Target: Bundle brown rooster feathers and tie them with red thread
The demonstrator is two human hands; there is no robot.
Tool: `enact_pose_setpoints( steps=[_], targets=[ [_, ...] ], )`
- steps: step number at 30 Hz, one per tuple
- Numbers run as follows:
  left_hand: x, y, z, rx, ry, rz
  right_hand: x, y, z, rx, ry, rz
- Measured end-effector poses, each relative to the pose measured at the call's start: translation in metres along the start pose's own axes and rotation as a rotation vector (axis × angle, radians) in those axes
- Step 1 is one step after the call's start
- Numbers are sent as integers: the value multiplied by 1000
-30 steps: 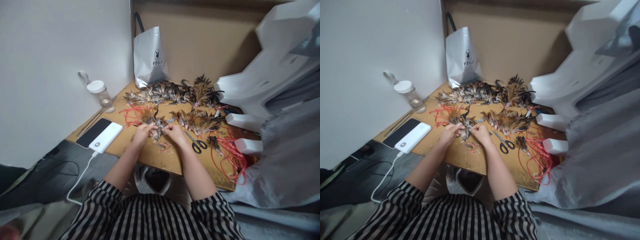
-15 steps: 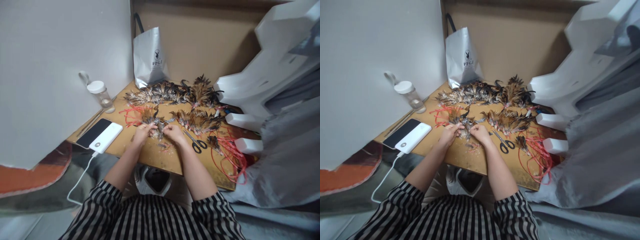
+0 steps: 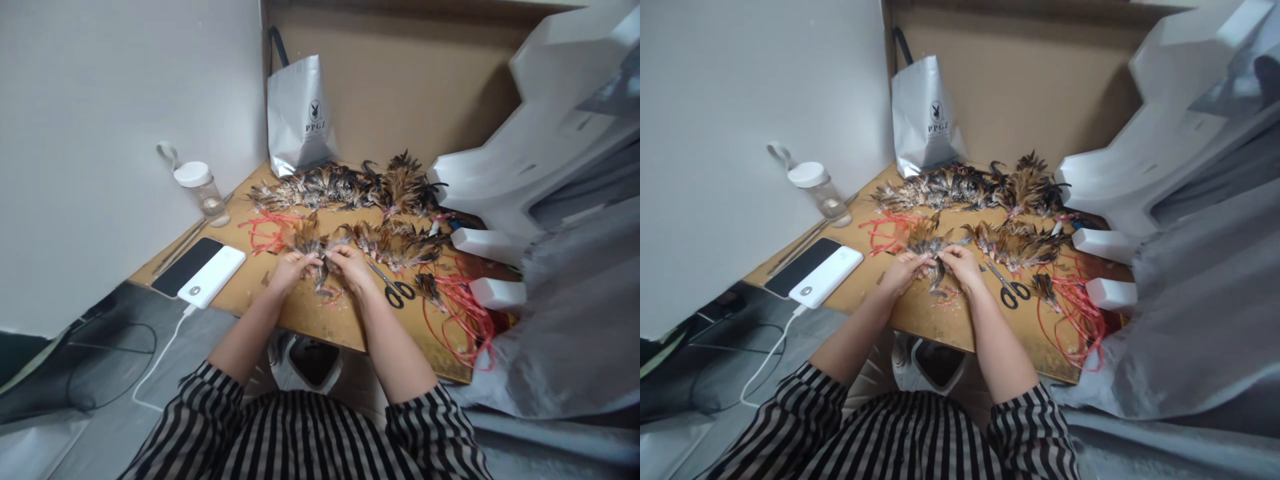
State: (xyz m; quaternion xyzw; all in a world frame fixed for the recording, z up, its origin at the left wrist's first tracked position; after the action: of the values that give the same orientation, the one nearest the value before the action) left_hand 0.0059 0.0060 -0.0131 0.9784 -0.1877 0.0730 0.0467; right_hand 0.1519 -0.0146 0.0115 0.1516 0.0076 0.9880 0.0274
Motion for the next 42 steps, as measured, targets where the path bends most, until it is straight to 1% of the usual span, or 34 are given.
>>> enact_pose_setpoints(
  steps=[3,7,13,17,21,25,27,29,32,37,40,42],
  targets=[
    [2,1,0,-12,-9,53,7,2,-1,-12,14,10],
    [4,2,-1,-28,35,81,12,3,-1,-52,86,12],
    [4,1,1,-41,50,93,7,1,-4,-131,184,16],
    [4,1,2,-29,29,100,6,-1,-7,-132,192,23],
    [5,2,-1,-14,-7,88,8,1,-5,-92,193,26],
    [6,2,-5,10,-81,40,8,3,-5,43,155,14],
    [6,2,-5,20,-88,38,8,3,-5,109,122,43],
    [6,2,-5,27,-83,34,9,4,-5,145,88,80],
    [5,1,-5,39,-88,14,11,4,-5,161,65,111],
    [3,0,-5,74,-157,-33,12,5,-7,164,67,81],
    [3,-1,-4,91,-199,-15,12,5,-11,184,90,105],
    [4,-2,-2,98,-205,-3,12,4,-13,187,99,98]
  ],
)
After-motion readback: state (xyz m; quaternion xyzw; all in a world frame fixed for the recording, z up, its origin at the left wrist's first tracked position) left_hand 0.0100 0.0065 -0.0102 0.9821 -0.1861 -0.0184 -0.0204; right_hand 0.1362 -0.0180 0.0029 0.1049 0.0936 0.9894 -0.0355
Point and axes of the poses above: each hand's wrist, its own y-axis away from the middle knuckle, its own x-axis out of the palm, z = x × y, the point moved 3 cm from there along -y, towards the middle knuckle, and after that the axes turned 6 degrees about -y, right-handed, at the moved point
